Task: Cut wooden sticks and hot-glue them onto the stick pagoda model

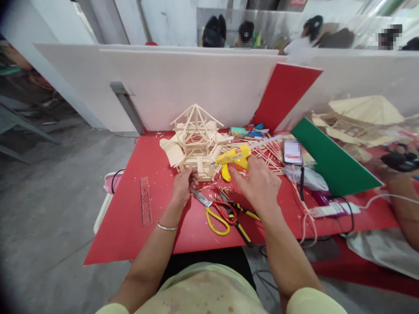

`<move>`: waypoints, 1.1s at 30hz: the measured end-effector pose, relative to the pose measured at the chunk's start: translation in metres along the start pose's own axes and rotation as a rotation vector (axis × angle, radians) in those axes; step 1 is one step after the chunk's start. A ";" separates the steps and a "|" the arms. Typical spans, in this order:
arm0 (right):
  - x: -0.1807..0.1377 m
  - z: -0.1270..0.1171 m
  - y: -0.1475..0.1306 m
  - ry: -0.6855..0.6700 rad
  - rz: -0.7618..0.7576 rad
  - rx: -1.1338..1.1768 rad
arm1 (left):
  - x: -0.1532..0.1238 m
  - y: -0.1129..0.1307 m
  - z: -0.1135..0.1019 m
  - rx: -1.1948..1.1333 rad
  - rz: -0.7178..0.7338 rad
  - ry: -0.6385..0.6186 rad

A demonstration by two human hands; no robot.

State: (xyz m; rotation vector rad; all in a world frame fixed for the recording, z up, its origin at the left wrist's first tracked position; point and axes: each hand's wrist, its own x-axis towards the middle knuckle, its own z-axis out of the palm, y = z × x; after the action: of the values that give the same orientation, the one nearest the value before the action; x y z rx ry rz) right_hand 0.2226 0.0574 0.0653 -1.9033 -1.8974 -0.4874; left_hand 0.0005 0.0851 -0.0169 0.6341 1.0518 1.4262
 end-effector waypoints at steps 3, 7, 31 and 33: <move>-0.031 0.007 0.046 -0.157 0.165 0.095 | -0.002 -0.001 0.000 0.017 -0.015 0.006; -0.072 0.029 0.091 -0.379 0.327 0.273 | -0.004 -0.010 0.000 0.048 0.005 0.016; -0.142 0.041 0.020 -0.377 -0.112 0.239 | -0.019 -0.066 -0.026 1.018 0.503 -0.083; -0.130 0.043 0.018 -0.409 -0.104 0.197 | -0.019 -0.067 -0.026 1.047 0.538 -0.086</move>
State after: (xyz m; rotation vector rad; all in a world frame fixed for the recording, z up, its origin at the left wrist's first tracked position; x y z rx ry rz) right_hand 0.2376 -0.0317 -0.0398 -1.8841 -2.2094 0.0706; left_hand 0.0126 0.0537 -0.0834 1.8172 1.6189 1.1745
